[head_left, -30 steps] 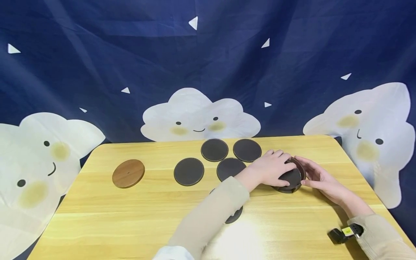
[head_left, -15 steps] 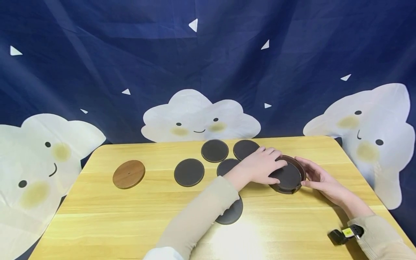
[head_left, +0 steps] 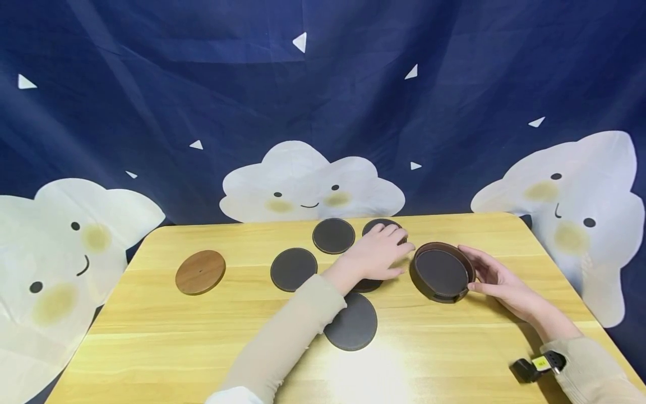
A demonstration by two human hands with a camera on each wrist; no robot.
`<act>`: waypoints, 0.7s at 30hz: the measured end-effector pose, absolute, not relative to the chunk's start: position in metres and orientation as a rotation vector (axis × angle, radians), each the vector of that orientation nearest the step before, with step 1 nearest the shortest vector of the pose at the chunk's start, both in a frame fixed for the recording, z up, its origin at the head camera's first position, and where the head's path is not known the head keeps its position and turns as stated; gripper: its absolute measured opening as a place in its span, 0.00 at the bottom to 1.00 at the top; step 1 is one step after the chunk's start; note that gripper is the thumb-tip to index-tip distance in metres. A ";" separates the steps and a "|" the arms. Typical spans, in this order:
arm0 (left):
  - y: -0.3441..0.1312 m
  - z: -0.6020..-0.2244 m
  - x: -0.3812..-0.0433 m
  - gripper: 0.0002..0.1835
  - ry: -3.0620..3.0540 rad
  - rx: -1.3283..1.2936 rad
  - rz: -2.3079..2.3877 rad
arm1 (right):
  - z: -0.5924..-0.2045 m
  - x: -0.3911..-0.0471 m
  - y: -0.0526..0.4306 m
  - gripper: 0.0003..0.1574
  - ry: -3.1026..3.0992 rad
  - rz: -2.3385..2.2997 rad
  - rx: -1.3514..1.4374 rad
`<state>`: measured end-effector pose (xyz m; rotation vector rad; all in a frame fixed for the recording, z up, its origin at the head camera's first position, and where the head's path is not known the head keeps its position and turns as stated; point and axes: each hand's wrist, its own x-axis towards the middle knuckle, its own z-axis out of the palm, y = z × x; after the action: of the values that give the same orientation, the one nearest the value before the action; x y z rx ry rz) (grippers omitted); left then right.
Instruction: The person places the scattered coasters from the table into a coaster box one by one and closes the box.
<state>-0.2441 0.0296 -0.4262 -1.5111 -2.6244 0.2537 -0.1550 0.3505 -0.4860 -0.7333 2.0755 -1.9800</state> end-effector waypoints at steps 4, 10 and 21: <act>0.014 -0.428 -0.246 0.27 -2.616 -1.484 0.215 | -0.486 -0.154 0.350 0.50 2.082 -1.978 -0.728; -0.007 -0.432 -0.248 0.25 -2.671 -1.457 0.131 | -0.485 -0.154 0.350 0.50 2.082 -1.982 -0.730; -0.043 -0.439 -0.251 0.26 -2.727 -1.363 0.083 | -0.487 -0.155 0.350 0.50 2.085 -1.980 -0.734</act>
<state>-0.2506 -0.0431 -0.4387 -1.3631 -2.7275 0.0826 -0.1552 0.3500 -0.4867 -0.7343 2.0847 -1.9805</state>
